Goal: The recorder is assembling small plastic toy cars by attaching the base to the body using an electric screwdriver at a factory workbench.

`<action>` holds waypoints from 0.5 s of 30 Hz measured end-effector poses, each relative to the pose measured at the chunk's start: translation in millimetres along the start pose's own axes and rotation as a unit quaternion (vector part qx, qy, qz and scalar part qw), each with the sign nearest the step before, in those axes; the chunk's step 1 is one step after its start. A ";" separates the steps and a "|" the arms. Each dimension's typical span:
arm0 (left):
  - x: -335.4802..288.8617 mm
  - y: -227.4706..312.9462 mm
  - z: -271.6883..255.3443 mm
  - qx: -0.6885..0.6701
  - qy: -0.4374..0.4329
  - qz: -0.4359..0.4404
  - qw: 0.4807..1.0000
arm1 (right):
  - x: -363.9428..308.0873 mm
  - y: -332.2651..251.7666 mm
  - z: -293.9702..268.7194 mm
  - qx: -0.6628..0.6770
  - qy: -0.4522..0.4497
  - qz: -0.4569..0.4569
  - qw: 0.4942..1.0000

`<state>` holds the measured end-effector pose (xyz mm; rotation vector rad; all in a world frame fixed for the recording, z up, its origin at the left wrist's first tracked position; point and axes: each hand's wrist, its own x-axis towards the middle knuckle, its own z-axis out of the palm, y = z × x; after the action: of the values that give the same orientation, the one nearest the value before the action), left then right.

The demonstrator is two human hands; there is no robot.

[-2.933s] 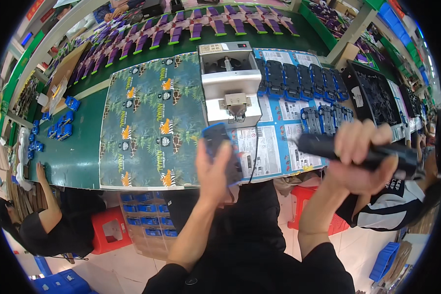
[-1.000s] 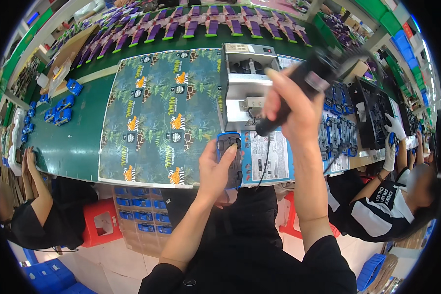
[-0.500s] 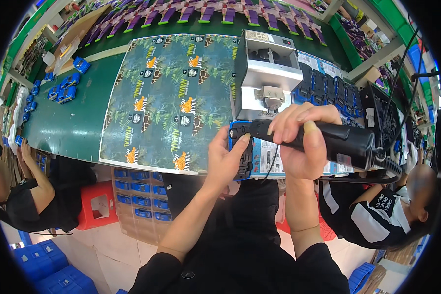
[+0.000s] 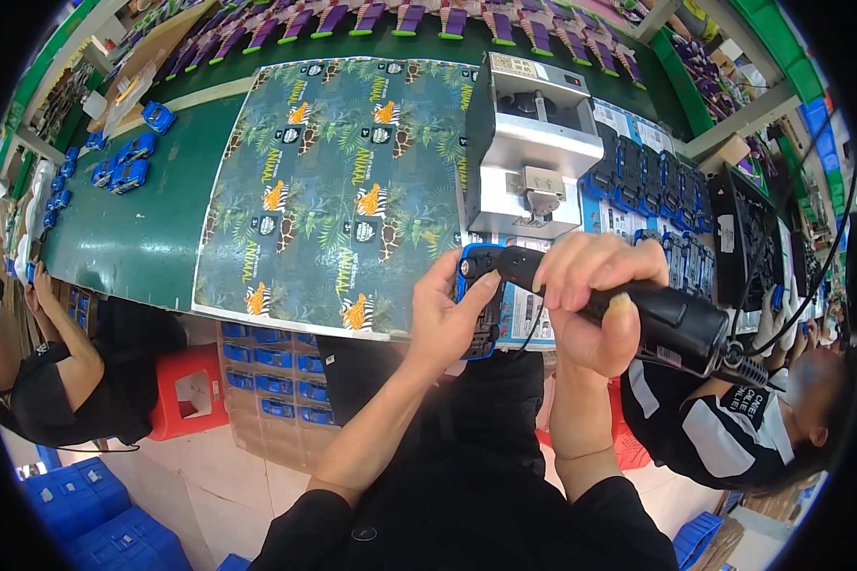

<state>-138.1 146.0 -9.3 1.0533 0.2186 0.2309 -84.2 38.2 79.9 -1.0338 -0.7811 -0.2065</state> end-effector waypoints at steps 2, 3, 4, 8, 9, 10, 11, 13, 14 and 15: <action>-2.5 0.5 0.0 0.022 -0.008 0.016 1.000 | -1.7 -2.1 -2.3 0.009 -0.014 -0.020 1.000; -2.8 0.7 0.5 0.021 -0.009 0.016 1.000 | -3.1 -4.0 -2.2 0.008 -0.014 -0.020 1.000; -3.3 0.9 1.0 0.028 -0.010 0.020 0.999 | -6.3 -7.2 -1.7 0.040 0.008 -0.002 0.999; -6.1 1.1 -1.6 0.029 -0.007 0.013 0.999 | -3.0 -16.1 -2.0 0.073 0.028 0.004 0.997; -4.0 5.0 -0.4 0.027 -0.013 0.011 0.999 | -1.0 -22.6 -5.3 0.071 0.032 -0.001 0.997; -2.7 12.6 -3.2 -0.047 0.037 -0.050 0.997 | 5.9 -27.7 -13.1 0.061 0.014 -0.023 0.998; -0.2 18.5 -8.2 -0.120 0.088 -0.112 0.983 | 15.0 -32.1 -15.8 0.059 0.025 -0.053 0.997; 12.1 20.0 -24.3 -0.259 0.089 -0.118 0.954 | 38.7 -30.9 -26.9 0.032 0.024 -0.104 0.994; 14.1 15.3 -25.3 -0.269 0.074 -0.113 0.954 | 47.2 -27.5 -30.5 0.011 0.031 -0.091 0.995; 14.4 12.5 -29.1 -0.277 0.066 -0.102 0.953 | 53.3 -18.3 -30.8 -0.001 0.036 -0.076 0.996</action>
<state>-133.7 180.4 -13.2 0.4541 0.3560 0.1616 -40.2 13.6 119.8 -0.9641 -0.7936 -0.3730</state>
